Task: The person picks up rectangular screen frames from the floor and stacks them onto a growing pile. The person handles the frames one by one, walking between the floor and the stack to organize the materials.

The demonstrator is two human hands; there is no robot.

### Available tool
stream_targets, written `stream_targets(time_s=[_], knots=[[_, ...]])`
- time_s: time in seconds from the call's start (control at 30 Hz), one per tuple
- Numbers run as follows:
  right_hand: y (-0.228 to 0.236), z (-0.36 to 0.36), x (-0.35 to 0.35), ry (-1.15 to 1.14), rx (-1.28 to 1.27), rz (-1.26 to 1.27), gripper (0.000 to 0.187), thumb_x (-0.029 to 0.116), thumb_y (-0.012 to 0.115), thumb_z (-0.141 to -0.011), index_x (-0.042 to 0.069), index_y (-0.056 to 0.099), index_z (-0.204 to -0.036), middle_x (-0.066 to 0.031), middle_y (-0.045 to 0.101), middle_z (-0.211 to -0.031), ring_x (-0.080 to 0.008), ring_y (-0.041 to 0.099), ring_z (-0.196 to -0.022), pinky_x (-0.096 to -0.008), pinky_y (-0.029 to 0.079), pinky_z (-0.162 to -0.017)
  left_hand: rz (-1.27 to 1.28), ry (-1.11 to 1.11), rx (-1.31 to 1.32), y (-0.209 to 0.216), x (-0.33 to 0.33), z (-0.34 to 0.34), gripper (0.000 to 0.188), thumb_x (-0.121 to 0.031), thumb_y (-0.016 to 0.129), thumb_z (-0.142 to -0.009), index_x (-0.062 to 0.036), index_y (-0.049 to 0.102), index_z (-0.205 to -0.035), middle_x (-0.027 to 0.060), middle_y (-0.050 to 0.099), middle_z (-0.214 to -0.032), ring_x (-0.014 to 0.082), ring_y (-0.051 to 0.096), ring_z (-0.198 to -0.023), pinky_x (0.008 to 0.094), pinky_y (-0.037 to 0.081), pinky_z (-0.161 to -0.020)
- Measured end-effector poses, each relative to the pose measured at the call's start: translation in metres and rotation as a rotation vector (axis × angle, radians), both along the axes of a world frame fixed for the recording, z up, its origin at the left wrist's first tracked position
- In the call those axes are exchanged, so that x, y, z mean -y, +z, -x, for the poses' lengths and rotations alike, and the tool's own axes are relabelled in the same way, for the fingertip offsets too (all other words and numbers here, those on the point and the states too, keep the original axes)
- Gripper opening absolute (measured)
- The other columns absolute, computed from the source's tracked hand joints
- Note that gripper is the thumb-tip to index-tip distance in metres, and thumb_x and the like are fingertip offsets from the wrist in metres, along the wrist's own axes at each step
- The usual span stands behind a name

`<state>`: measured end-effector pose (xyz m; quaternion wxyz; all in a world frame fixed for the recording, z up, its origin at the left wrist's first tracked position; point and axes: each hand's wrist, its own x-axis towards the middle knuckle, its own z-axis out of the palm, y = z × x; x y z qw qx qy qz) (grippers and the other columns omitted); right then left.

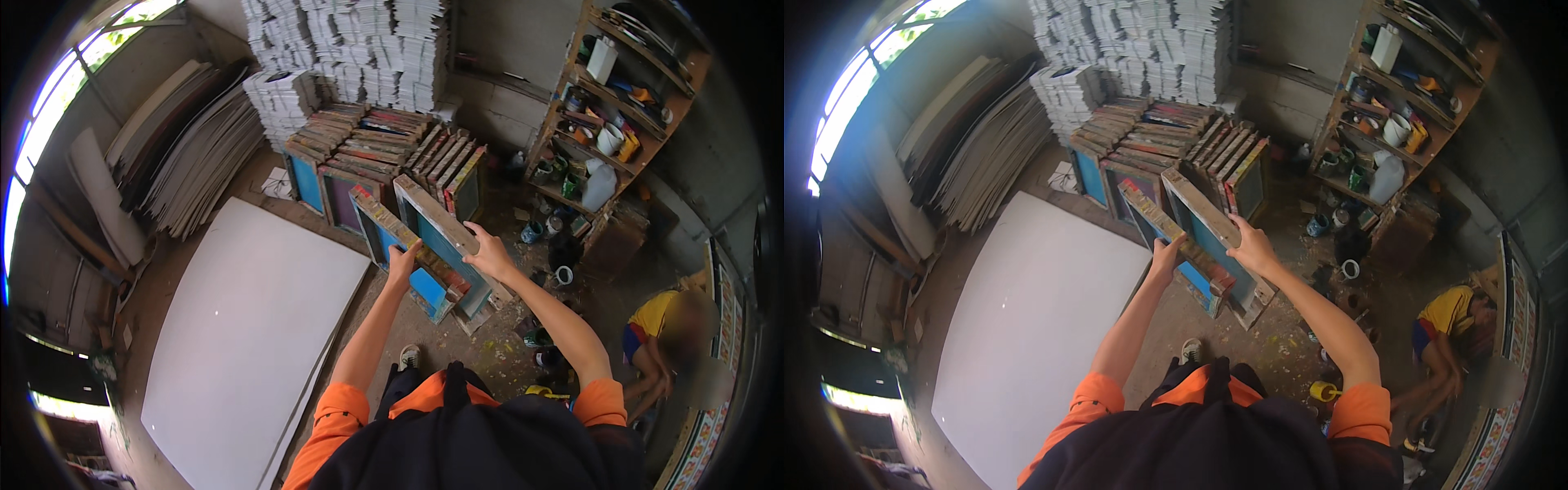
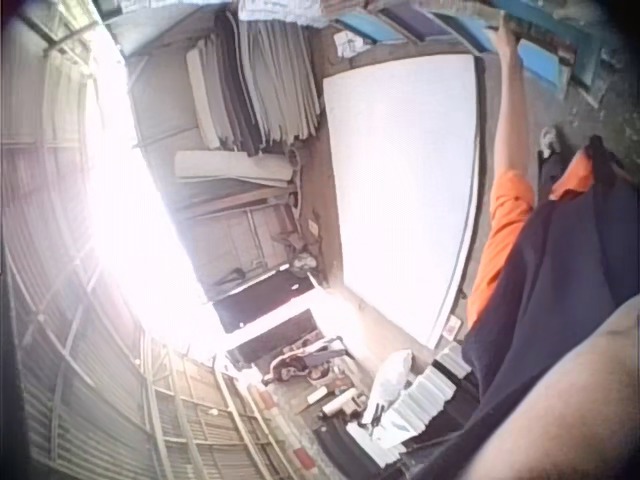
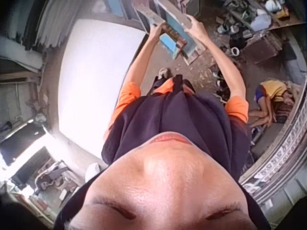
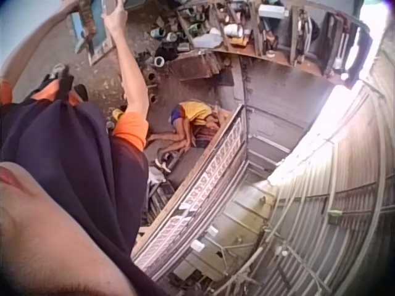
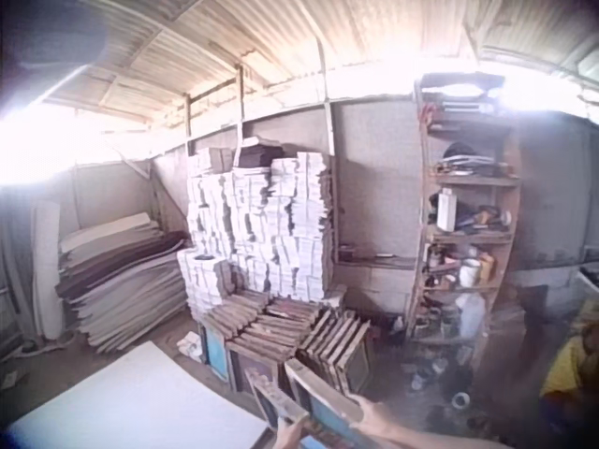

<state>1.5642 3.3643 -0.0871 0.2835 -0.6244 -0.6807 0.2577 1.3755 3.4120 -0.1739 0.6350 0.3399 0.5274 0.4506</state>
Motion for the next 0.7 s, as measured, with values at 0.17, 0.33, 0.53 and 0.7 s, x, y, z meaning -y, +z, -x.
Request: stream_targets(time_s=[0.17, 0.33, 0.53, 0.7], knots=[[-0.013, -0.060, -0.042, -0.065, 0.000, 0.026, 0.072, 0.008, 0.069, -0.058, 0.009, 0.034, -0.121, -0.0228, 0.052, -0.104, -0.0364, 0.046, -0.102, -0.0376, 0.041, -0.082, 0.030, -0.084, 0.066, 0.000, -0.050, -0.053, 0.052, -0.028, 0.065, -0.071, 0.0001, 0.031, -0.099, 0.0096, 0.046, -0.086, 0.0166, 0.053, -0.072, 0.0290, 0.047, -0.058], [-0.028, -0.124, -0.085, -0.075, -0.011, -0.011, 0.070, 0.008, 0.068, -0.057, 0.009, 0.036, -0.120, -0.0225, 0.054, -0.097, -0.0357, 0.052, -0.089, -0.0375, 0.043, -0.077, 0.030, -0.114, 0.032, -0.019, -0.106, -0.116, 0.051, -0.027, 0.066, -0.070, -0.0005, 0.033, -0.099, 0.0097, 0.048, -0.090, 0.0169, 0.053, -0.073, 0.0288, 0.048, -0.058], [-0.049, -0.208, -0.145, 0.020, -0.041, 0.052, 0.069, 0.007, 0.067, -0.057, 0.007, 0.038, -0.119, -0.0224, 0.056, -0.092, -0.0348, 0.055, -0.084, -0.0369, 0.045, -0.073, 0.076, -0.068, 0.003, -0.042, -0.157, -0.196, 0.051, -0.027, 0.066, -0.070, -0.0012, 0.035, -0.101, 0.0075, 0.050, -0.088, 0.0154, 0.053, -0.074, 0.0283, 0.047, -0.059], [-0.063, -0.261, -0.197, 0.151, -0.021, 0.126, 0.068, 0.004, 0.064, -0.058, 0.007, 0.037, -0.120, -0.0219, 0.054, -0.098, -0.0336, 0.054, -0.090, -0.0357, 0.044, -0.076, 0.091, 0.039, -0.048, -0.054, -0.176, -0.251, 0.049, -0.027, 0.066, -0.070, 0.0002, 0.038, -0.101, 0.0083, 0.051, -0.088, 0.0139, 0.052, -0.075, 0.0263, 0.045, -0.060]])
